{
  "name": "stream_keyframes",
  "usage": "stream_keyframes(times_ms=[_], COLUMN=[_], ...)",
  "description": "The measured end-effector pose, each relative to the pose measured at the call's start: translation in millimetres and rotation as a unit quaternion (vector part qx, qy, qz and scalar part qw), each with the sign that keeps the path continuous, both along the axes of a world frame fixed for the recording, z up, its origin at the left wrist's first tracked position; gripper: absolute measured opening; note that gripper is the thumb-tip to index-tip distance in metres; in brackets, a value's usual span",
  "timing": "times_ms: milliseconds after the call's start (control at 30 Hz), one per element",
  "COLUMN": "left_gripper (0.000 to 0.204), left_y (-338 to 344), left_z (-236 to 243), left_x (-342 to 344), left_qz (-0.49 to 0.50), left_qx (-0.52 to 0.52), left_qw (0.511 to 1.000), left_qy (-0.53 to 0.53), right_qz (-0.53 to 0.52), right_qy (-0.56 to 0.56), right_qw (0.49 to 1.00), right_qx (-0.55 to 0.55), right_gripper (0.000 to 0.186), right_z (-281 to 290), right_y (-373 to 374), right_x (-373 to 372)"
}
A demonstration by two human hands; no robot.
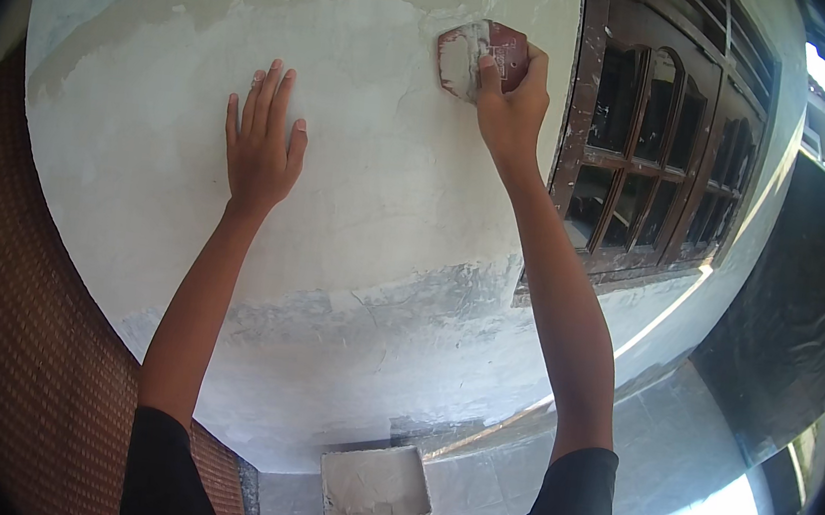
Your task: The person applies wall filler to a wall using a putty knife to patch cracks or imperfections.
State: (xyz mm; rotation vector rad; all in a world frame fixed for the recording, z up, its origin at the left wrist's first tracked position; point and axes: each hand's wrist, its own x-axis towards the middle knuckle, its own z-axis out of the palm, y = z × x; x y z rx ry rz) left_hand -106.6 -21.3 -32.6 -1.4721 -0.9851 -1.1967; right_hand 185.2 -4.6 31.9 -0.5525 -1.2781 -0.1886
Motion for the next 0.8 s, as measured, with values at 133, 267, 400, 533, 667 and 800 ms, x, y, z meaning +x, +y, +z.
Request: stream_keyframes(times_ms=[133, 267, 400, 533, 667, 800], left_gripper=[0.060, 0.060, 0.060, 0.060, 0.060, 0.060], left_y=[0, -1, -2, 0, -2, -1], left_z=[1, 1, 0, 0, 0, 2], left_x=[2, 1, -3, 4, -4, 2], left_qz=[0.002, 0.005, 0.010, -0.004, 0.009, 0.000], left_qx=[0.006, 0.000, 0.007, 0.006, 0.006, 0.010], left_qw=[1.000, 1.000, 1.000, 1.000, 1.000, 1.000], left_qy=[0.001, -0.001, 0.001, 0.000, 0.002, 0.007], right_qz=[-0.046, 0.008, -0.056, 0.005, -0.033, -0.025], right_qy=[0.166, 0.105, 0.068, 0.240, -0.039, 0.166], right_qw=[0.984, 0.993, 0.996, 0.970, 0.998, 0.985], right_qx=[-0.050, 0.047, -0.033, -0.044, 0.025, -0.044], right_gripper=[0.044, 0.043, 0.043, 0.045, 0.041, 0.043], right_z=[15, 15, 22, 30, 11, 18], right_y=[-3, -2, -7, 0, -7, 0], right_x=[8, -5, -13, 14, -10, 15])
